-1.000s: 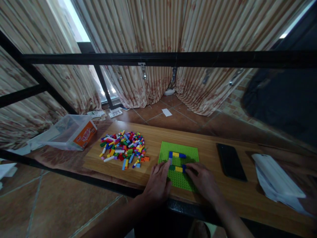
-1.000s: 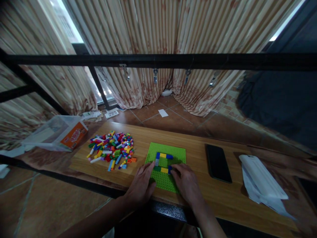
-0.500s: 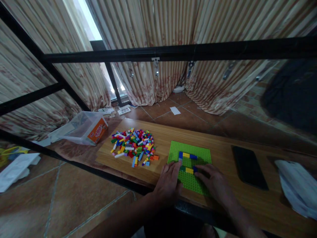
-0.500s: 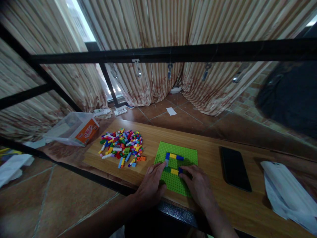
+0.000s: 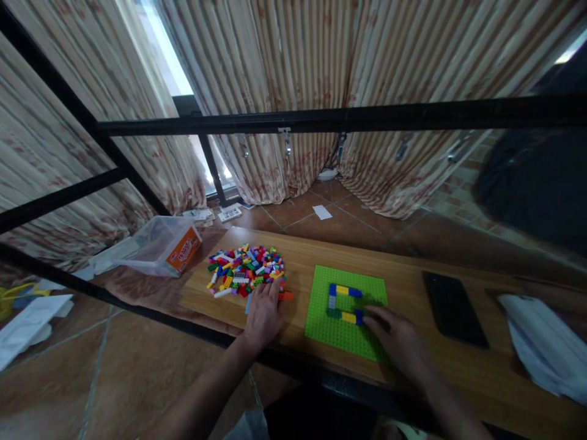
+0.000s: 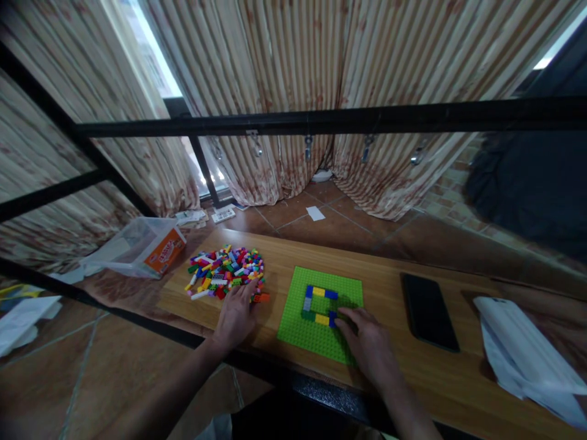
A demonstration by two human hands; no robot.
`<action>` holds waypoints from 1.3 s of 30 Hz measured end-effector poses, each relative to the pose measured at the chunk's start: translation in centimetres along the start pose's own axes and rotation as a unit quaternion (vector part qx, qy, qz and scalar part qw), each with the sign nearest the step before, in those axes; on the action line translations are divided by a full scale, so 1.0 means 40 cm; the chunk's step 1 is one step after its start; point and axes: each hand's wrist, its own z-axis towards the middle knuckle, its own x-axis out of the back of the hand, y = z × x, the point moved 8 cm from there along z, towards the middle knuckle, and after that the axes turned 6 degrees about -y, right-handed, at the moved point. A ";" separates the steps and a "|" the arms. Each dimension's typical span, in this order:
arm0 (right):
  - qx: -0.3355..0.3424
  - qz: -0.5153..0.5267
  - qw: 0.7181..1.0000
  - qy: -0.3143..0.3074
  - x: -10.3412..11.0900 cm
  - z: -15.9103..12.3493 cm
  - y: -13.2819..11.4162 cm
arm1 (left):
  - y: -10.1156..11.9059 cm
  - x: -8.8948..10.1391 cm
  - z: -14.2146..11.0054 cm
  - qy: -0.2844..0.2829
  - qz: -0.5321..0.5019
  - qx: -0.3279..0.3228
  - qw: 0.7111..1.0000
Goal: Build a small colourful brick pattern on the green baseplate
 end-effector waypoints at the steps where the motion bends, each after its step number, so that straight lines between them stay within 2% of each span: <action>1: -0.008 -0.001 1.000 0.006 0.009 -0.001 0.004 | 0.001 -0.001 0.003 -0.002 0.007 -0.003 1.000; 8: -0.017 -0.019 0.998 0.051 0.066 0.001 0.031 | 0.000 -0.012 0.012 -0.003 0.044 -0.024 0.999; 13: -0.012 -0.024 0.997 0.074 0.083 0.005 0.035 | -0.002 0.000 0.019 0.033 0.027 -0.030 0.999; 17: 0.004 -0.013 0.997 0.079 0.081 0.006 0.011 | 0.018 0.025 0.023 0.053 -0.056 -0.023 0.997; 20: 0.022 0.012 0.997 0.075 0.071 0.004 -0.022 | 0.047 0.022 0.024 0.041 -0.202 -0.001 0.979; 22: 0.042 0.040 0.996 0.071 0.063 0.001 -0.051 | 0.075 -0.007 0.027 0.006 -0.342 0.029 0.939; 23: 0.052 0.055 0.995 0.068 0.058 -0.001 -0.067 | 0.092 -0.027 0.028 -0.014 -0.416 0.051 0.908; 26: 0.071 0.092 0.992 0.055 0.046 -0.007 -0.110 | 0.150 -0.091 0.027 -0.065 -0.590 0.144 0.792; 29: 0.077 0.118 0.989 0.045 0.045 -0.011 -0.137 | 0.225 -0.127 0.027 -0.107 -0.703 0.193 0.676; 31: 0.080 0.127 0.988 0.043 0.049 -0.012 -0.147 | 0.265 -0.135 0.029 -0.126 -0.745 0.210 0.621; 34: 0.088 0.135 0.985 0.054 0.059 -0.011 -0.153 | 0.302 -0.141 0.033 -0.133 -0.775 0.222 0.577; 36: 0.092 0.138 0.984 0.068 0.066 -0.009 -0.152 | 0.317 -0.147 0.035 -0.136 -0.779 0.224 0.569; 39: 0.090 0.139 0.983 0.080 0.069 -0.006 -0.145 | 0.336 -0.158 0.037 -0.147 -0.776 0.219 0.573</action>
